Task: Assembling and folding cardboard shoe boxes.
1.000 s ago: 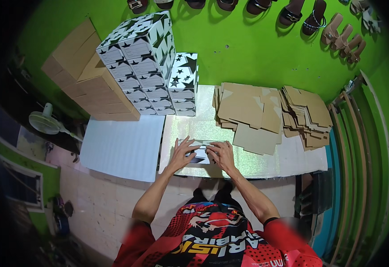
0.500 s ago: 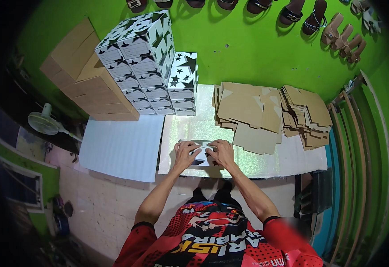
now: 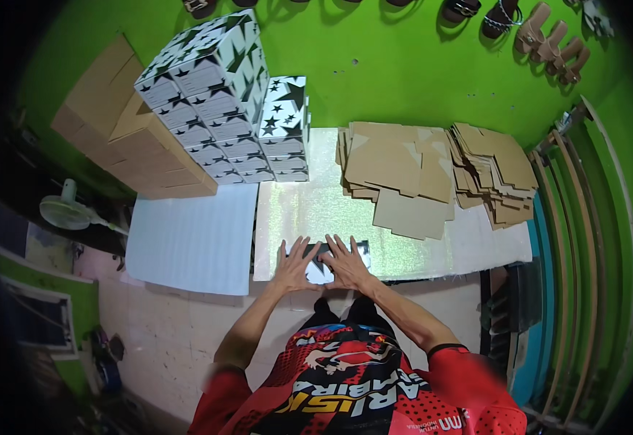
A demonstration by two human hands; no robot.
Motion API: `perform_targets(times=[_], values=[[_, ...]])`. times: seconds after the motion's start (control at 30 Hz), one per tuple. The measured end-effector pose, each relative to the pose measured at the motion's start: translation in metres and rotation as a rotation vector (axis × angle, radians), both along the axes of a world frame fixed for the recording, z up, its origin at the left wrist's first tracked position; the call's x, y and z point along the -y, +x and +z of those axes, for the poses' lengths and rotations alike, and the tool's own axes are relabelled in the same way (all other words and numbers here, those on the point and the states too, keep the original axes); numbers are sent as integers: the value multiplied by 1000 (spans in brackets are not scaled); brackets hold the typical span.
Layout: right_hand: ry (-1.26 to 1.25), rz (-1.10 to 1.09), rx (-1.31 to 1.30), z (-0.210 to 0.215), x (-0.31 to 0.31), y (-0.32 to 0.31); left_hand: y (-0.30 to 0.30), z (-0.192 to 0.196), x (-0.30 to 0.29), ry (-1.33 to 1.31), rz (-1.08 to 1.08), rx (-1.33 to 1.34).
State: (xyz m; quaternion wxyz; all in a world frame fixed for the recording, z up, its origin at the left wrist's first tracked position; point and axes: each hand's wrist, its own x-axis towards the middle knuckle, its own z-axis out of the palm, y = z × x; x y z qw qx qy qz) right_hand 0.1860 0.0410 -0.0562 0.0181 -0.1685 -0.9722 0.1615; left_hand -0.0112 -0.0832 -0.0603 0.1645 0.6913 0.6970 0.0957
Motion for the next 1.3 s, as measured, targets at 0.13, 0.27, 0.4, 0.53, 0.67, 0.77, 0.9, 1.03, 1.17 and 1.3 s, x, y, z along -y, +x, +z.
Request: perform_targets(times=[0.13,0.27,0.4,0.53,0.67,0.77,0.9,1.03,1.17,1.3], values=[[-7,35,-27,-6,-20,21,-10,-2,3,23,-27,-13],[41,-45,63,3,-36,70,-11,6,7,-4,-4,-12],[-279,-604,-320,8,-40,94,-38,-19,37,327,552,246],[-548,-913,-588,-35,-5,41,-14,-44,24,63,876,1053],[-878,-801,-502,-26,2,25,-23,-67,34,168,790,964],[-816,-797,-454,-7,-3,33,-53,-37,4,272,594,951],[-406,-705,-134,4,-17,52,-65,2,-27,459,787,339],[-72,-292,-176,0,-32,49,-33,-22,-14,438,1158,568],[-250,-98,-107,-9,-43,50,48,-22,-8,126,920,1017],[-237,-196,18,3,-9,51,60,-12,-1,-47,570,550]])
